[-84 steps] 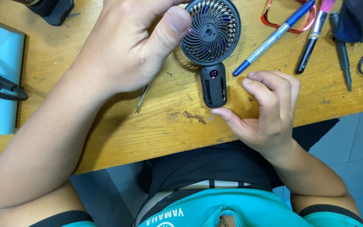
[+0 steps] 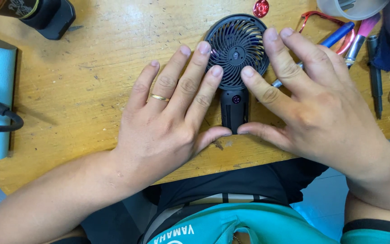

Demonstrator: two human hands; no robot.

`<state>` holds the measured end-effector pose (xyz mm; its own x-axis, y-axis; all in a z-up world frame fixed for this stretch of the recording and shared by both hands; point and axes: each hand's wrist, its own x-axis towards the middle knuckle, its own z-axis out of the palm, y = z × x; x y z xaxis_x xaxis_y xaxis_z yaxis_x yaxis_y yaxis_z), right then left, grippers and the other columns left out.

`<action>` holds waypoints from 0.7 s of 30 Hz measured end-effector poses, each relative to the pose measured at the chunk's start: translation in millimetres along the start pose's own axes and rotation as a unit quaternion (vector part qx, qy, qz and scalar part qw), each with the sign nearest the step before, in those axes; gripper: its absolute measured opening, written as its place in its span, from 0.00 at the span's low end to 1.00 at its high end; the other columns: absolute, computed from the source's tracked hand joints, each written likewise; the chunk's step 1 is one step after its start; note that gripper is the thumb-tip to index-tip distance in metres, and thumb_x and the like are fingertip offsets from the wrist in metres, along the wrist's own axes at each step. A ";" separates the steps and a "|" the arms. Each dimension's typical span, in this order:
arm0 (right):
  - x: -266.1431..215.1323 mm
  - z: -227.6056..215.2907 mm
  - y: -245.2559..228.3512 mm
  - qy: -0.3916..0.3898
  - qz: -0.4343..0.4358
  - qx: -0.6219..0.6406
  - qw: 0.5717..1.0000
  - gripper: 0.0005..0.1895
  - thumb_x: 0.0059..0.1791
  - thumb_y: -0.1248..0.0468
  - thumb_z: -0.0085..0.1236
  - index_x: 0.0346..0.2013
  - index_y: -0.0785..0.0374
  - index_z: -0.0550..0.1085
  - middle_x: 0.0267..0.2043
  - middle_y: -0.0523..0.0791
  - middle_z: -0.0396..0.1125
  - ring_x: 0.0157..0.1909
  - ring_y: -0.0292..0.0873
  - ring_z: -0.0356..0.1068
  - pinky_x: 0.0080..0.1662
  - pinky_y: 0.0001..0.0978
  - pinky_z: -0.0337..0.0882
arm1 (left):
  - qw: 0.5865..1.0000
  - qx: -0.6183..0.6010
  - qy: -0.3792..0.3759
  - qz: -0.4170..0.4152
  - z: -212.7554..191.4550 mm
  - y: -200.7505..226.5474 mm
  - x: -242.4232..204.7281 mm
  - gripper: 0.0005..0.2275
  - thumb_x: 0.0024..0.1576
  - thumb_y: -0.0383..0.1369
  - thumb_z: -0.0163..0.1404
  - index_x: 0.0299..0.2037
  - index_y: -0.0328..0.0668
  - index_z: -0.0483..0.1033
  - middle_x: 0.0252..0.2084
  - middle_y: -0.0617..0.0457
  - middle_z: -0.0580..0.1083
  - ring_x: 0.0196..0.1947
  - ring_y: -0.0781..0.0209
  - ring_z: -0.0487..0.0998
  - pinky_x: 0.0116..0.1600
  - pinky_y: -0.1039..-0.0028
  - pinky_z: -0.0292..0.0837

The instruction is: Cleaning and marking a small portable fan using a brush, cloth, and marker.

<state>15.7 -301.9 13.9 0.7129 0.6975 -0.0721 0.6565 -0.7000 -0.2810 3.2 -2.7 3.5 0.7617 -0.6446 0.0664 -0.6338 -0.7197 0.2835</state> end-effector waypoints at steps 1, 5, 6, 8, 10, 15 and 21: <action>0.8 0.4 -0.2 0.000 0.000 0.000 1.000 0.51 0.52 0.37 0.81 0.84 0.59 0.77 0.92 0.60 0.52 0.87 0.70 0.63 0.77 0.65 0.68 | 1.000 0.000 0.000 0.000 0.1 -0.1 -0.5 0.40 0.75 0.64 0.60 0.81 0.31 0.78 0.83 0.32 0.67 0.83 0.37 0.67 0.81 0.47 0.61; 1.3 1.3 -0.6 0.001 -0.001 0.007 1.000 0.50 0.52 0.36 0.80 0.81 0.61 0.79 0.91 0.62 0.51 0.86 0.71 0.62 0.76 0.66 0.66 | 1.000 0.016 -0.004 0.004 -0.1 0.9 -0.5 0.40 0.75 0.64 0.60 0.81 0.31 0.79 0.84 0.33 0.67 0.84 0.38 0.66 0.81 0.47 0.60; 1.4 1.9 -0.7 0.008 -0.004 0.013 1.000 0.48 0.53 0.38 0.80 0.80 0.64 0.80 0.91 0.62 0.50 0.86 0.71 0.62 0.77 0.66 0.66 | 1.000 0.015 -0.003 0.004 -0.9 1.2 -0.4 0.40 0.74 0.63 0.60 0.81 0.30 0.78 0.84 0.32 0.67 0.84 0.38 0.67 0.82 0.47 0.60; 1.5 0.9 -2.2 0.015 0.001 0.005 1.000 0.48 0.53 0.36 0.78 0.79 0.62 0.80 0.90 0.61 0.53 0.85 0.71 0.63 0.76 0.67 0.66 | 1.000 0.008 0.005 0.002 -1.2 1.7 0.1 0.41 0.73 0.63 0.62 0.80 0.30 0.78 0.83 0.32 0.68 0.83 0.37 0.68 0.81 0.45 0.61; 3.6 -4.0 -2.9 0.023 0.004 0.001 1.000 0.47 0.53 0.34 0.77 0.79 0.60 0.80 0.89 0.61 0.55 0.83 0.70 0.63 0.75 0.68 0.66 | 1.000 0.002 0.012 -0.001 -2.8 1.0 2.5 0.41 0.72 0.63 0.64 0.80 0.31 0.77 0.82 0.32 0.69 0.82 0.36 0.70 0.80 0.44 0.63; 3.0 -21.3 -2.6 0.103 -0.007 -0.041 0.994 0.22 0.60 0.58 0.80 0.67 0.65 0.93 0.78 0.58 0.73 0.73 0.62 0.65 0.71 0.54 0.70 | 0.999 -0.038 -0.018 -0.021 -9.6 2.0 3.4 0.41 0.71 0.56 0.71 0.85 0.38 0.70 0.85 0.31 0.62 0.86 0.33 0.60 0.85 0.38 0.60; 17.6 -34.9 9.6 0.083 0.017 -0.082 0.993 0.15 0.77 0.62 0.77 0.74 0.69 0.87 0.52 0.54 0.81 0.34 0.54 0.76 0.38 0.38 0.78 | 0.992 0.000 0.080 -0.096 -19.8 50.3 -15.2 0.22 0.73 0.47 0.71 0.40 0.36 0.79 0.30 0.49 0.74 0.23 0.56 0.69 0.31 0.69 0.64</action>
<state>43.2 -301.7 43.3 0.7572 0.6479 0.0829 0.6530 -0.7478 -0.1199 -37.6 -24.0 35.7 0.8803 -0.4457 0.1626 -0.4744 -0.8258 0.3050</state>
